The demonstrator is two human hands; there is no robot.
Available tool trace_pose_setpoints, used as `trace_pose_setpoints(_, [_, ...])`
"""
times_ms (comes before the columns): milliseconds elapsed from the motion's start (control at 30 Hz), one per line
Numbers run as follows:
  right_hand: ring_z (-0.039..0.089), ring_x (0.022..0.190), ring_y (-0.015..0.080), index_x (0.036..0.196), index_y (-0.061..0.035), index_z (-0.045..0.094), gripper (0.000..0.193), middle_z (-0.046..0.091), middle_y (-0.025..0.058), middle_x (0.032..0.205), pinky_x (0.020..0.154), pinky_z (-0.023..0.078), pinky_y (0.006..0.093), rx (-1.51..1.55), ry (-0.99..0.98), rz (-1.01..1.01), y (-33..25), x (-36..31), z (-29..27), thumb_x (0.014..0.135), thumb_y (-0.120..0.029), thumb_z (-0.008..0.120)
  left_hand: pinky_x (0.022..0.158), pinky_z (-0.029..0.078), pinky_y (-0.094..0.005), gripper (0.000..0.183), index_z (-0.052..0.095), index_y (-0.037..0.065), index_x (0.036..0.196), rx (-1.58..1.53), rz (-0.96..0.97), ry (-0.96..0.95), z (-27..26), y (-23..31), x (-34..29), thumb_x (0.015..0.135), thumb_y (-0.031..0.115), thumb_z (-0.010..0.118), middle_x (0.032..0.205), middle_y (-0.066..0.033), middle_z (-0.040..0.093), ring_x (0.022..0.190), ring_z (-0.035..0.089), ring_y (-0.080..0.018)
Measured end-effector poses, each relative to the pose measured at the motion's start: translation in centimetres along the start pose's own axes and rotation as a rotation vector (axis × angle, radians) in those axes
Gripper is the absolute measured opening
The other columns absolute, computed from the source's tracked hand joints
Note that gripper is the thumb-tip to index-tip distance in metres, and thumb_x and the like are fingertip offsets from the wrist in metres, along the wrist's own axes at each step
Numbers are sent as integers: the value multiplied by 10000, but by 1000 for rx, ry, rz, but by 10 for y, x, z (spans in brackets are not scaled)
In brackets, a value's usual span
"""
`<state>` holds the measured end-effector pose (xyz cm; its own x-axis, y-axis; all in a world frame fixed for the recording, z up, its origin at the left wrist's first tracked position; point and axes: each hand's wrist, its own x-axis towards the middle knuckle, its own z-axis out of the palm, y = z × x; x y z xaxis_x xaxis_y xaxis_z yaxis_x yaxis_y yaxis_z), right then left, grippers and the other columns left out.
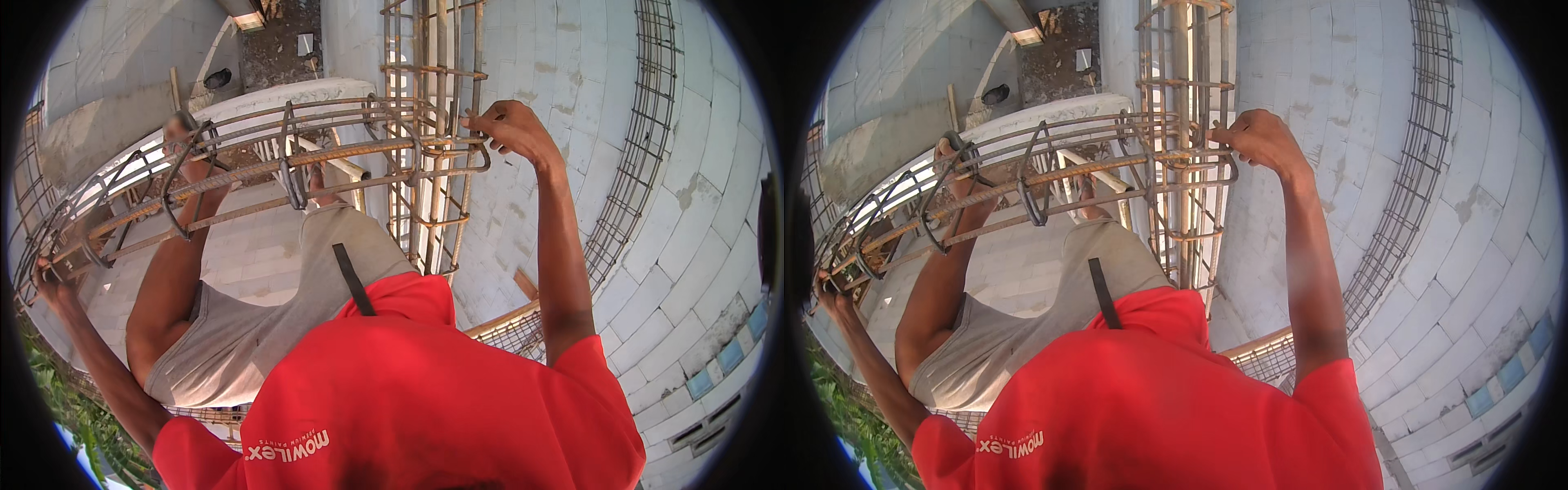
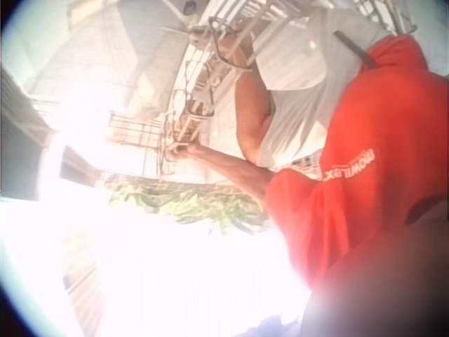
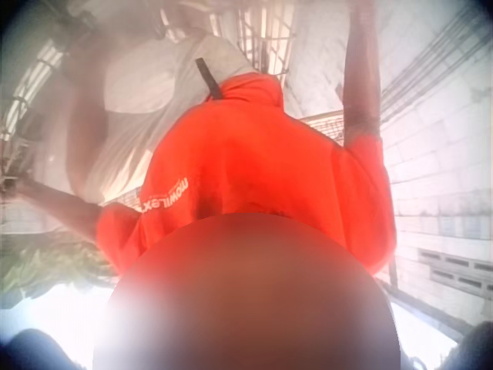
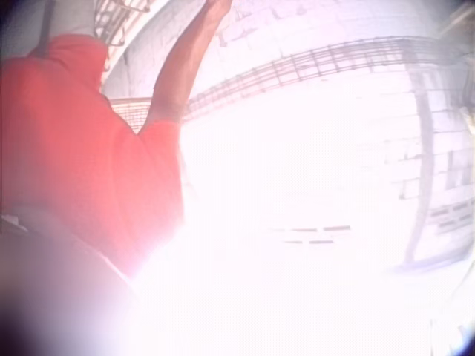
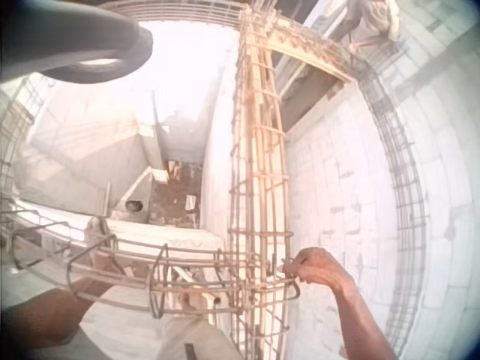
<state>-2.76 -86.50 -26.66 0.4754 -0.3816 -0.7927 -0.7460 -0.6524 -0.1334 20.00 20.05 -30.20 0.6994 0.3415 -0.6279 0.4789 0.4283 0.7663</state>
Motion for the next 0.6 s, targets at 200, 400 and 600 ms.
trace_pose_setpoints(200, [704,640,241,691,-15,723,279,696,115,632,644,550,399,-355,9,18,-12,28,19,744,-288,746,1037,531,-554,223,680,105,956,51,44,77,15,-3,-7,1028,281,564,998,-39,721,1041,688,-276])
trace_pose_setpoints(400, [464,571,129,625,-31,562,216,536,30,623,516,358,352,481,31,-88,34,36,46,769,-131,689,1005,549,-517,208,682,101,972,5,124,26,17,-10,5,1030,276,585,976,-25,699,1014,676,-236])
trace_pose_setpoints(600, [425,570,99,604,-109,469,271,467,-21,610,503,312,331,598,11,-83,45,37,56,781,-83,673,953,585,-428,203,682,71,1023,55,102,20,-9,-7,-16,1036,254,595,959,-24,712,955,689,-203])
